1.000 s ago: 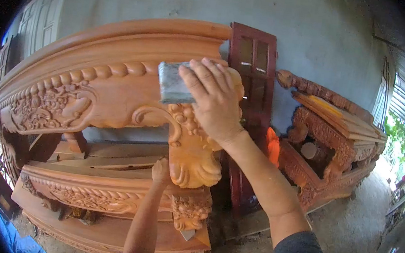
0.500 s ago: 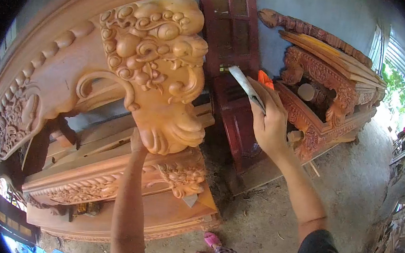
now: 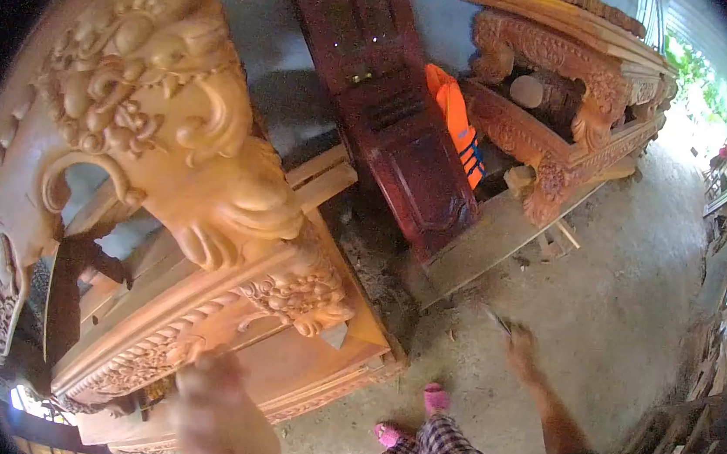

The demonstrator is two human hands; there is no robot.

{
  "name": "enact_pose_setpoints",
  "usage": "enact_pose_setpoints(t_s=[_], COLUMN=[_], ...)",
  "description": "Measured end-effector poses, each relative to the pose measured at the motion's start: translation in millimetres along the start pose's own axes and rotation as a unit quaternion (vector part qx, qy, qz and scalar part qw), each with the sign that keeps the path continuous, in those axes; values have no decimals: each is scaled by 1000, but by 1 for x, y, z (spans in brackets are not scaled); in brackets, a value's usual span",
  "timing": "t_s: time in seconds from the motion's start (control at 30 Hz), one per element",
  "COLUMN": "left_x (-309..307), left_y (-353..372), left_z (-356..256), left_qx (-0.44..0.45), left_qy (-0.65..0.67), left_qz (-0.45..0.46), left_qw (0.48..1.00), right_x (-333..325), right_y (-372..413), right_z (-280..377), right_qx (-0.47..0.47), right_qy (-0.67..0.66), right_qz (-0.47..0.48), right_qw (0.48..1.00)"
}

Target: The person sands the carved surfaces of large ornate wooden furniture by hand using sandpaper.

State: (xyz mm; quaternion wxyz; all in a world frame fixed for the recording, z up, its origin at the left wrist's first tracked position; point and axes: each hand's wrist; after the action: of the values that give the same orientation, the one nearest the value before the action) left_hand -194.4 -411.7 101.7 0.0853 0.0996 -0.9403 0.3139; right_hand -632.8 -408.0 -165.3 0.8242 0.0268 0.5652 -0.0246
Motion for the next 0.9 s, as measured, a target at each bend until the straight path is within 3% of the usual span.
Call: enact_pose_setpoints(t_s=[0.07, 0.1, 0.17, 0.23, 0.3, 0.57, 0.67, 0.7, 0.8, 0.87, 0.9], left_x=[15, 26, 51, 80, 111, 246, 282, 292, 320, 338, 345], left_y=[17, 20, 25, 31, 37, 72, 80, 85, 94, 105, 109], left_z=[-17, -20, -19, -12, 1, 48, 57, 60, 77, 88, 93], left_qx=[24, 23, 7, -14, -32, -96, -132, -146, -183, -206, -214], left_qy=[152, 217, 312, 364, 393, 459, 467, 467, 476, 485, 491], left_qz=[141, 196, 282, 327, 353, 408, 407, 404, 403, 411, 416], left_qw=[978, 956, 907, 872, 849, 783, 774, 772, 760, 744, 735], right_x=[80, 61, 135, 163, 196, 121, 163, 139, 95, 143, 129], right_y=[87, 119, 230, 294, 348, 373, 433, 428, 441, 500, 494], right_z=[-117, -110, -230, -285, -337, -288, -341, -329, -317, -359, -351], right_qx=[63, 156, 128, 168, 149, 322, 459, 451, 467, 484, 491], right_qy=[15, 94, 138, 150, 137, -79, -197, -150, -211, -327, -329], right_qz=[46, 201, 233, 393, 499, 291, 272, 239, 255, 152, 154], right_qw=[997, 963, 954, 891, 842, 898, 822, 846, 820, 797, 792])
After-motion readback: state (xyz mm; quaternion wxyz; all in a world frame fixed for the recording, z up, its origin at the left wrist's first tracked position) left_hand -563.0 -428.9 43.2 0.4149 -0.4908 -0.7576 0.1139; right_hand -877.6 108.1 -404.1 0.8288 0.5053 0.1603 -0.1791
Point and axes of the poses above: each hand's wrist, its own y-axis away from the middle knuckle, its own x-axis out of the palm, z = x × y, and after that the axes turned 10 degrees about z, right-handed
